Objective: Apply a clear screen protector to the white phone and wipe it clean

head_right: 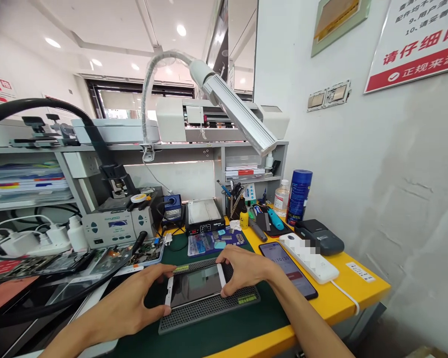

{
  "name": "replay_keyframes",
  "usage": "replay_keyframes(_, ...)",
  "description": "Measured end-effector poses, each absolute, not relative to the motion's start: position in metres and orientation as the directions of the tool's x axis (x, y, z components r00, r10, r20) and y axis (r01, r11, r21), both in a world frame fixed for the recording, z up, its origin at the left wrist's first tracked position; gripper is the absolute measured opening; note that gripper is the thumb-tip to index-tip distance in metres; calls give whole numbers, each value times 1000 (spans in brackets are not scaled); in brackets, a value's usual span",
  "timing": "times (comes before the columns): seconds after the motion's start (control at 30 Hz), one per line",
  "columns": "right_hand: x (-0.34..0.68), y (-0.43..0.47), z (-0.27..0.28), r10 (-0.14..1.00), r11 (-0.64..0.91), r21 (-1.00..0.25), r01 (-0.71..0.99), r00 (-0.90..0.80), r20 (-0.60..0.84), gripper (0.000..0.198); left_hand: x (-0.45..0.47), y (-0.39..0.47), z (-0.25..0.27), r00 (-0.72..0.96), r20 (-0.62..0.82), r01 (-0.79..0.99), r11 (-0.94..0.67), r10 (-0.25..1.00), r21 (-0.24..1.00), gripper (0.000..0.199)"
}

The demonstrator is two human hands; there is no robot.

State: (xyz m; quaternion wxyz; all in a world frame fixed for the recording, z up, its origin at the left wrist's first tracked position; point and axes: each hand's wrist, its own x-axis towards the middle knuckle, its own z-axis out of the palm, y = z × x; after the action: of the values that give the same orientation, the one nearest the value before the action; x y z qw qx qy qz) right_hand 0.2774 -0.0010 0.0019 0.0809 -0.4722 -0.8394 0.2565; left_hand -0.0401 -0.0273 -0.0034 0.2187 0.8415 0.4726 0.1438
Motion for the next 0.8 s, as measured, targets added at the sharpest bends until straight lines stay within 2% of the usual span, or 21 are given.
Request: replay_keyframes(0.8, 278, 0, 0, 820, 451, -502, 738, -565, -94, 72, -39, -27, -4, 549, 71, 711, -511, 833, 483, 64)
